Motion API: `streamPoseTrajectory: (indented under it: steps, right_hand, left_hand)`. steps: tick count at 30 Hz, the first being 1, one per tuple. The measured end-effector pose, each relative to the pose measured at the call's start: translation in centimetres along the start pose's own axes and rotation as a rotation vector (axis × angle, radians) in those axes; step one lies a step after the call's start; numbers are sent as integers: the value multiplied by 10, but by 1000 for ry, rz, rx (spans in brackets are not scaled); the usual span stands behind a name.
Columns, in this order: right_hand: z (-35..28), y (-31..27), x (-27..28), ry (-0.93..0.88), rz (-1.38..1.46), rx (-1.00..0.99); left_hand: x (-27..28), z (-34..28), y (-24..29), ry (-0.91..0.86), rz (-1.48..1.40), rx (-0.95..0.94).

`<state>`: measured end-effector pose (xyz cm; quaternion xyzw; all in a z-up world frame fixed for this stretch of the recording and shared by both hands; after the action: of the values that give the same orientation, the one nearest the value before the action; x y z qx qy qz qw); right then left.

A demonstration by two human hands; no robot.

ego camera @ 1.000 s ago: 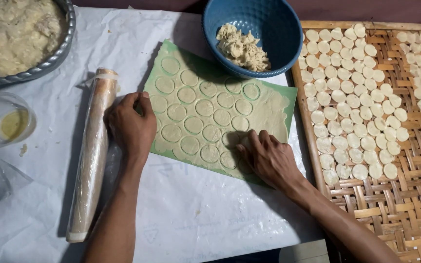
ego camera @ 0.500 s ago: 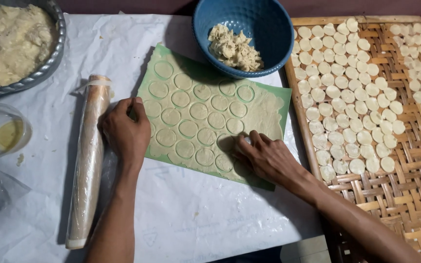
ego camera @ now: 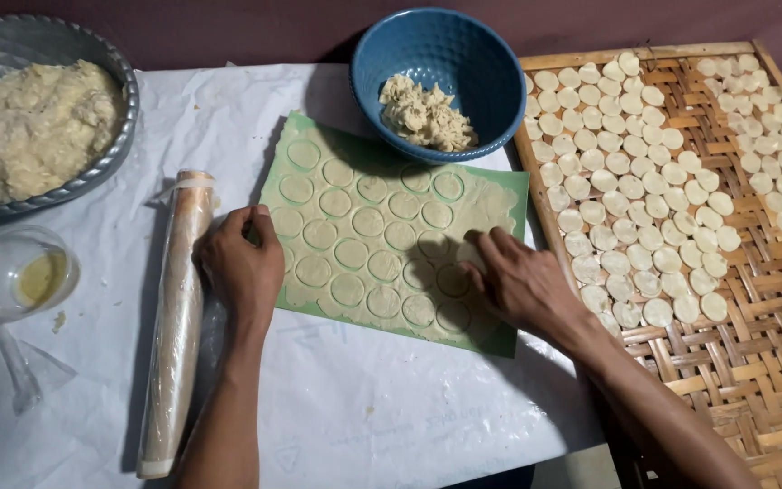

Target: Rolling out dough and using a circular mold to cut it into many small pieces for drying.

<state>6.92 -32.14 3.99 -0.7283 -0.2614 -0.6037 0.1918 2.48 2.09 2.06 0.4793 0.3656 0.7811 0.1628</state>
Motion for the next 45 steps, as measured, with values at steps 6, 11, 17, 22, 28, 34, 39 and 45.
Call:
streamPoseTrajectory:
  steps: [6,11,17,22,28,34,39,45]
  right_hand:
    - [21,44,-34,-153,-130,-12]
    - [24,17,-14,-177,-111,43]
    - [23,-4,-17,14,-250,40]
    - [24,-4,-8,114,-230,42]
    - [22,-4,-1,15,-149,197]
    - [18,-6,-9,25,-211,115]
    - [16,-5,-6,-42,-164,72]
    - [24,16,11,-221,71,-110]
  left_hand:
    - [-6,1,-8,14,56,12]
    - [-3,0,-3,12,46,36]
    - [-4,1,-3,20,81,16]
    - [-7,2,-6,25,119,23]
    - [-7,1,-5,20,109,13]
    - [-2,0,0,16,93,1]
    - [-1,-1,4,-7,86,10]
    - [-2,1,4,-12,49,32]
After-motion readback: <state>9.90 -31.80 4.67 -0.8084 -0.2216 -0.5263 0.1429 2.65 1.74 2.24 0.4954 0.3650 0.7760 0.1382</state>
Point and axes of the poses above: each hand's wrist, its own z-axis towards the middle knuckle, its own x-axis out of the back of the hand, y = z × x, the point moved 4 cm from there along z, towards the middle knuckle, and after that the axes turned 15 degrees about -y, right-handed, at the moved point
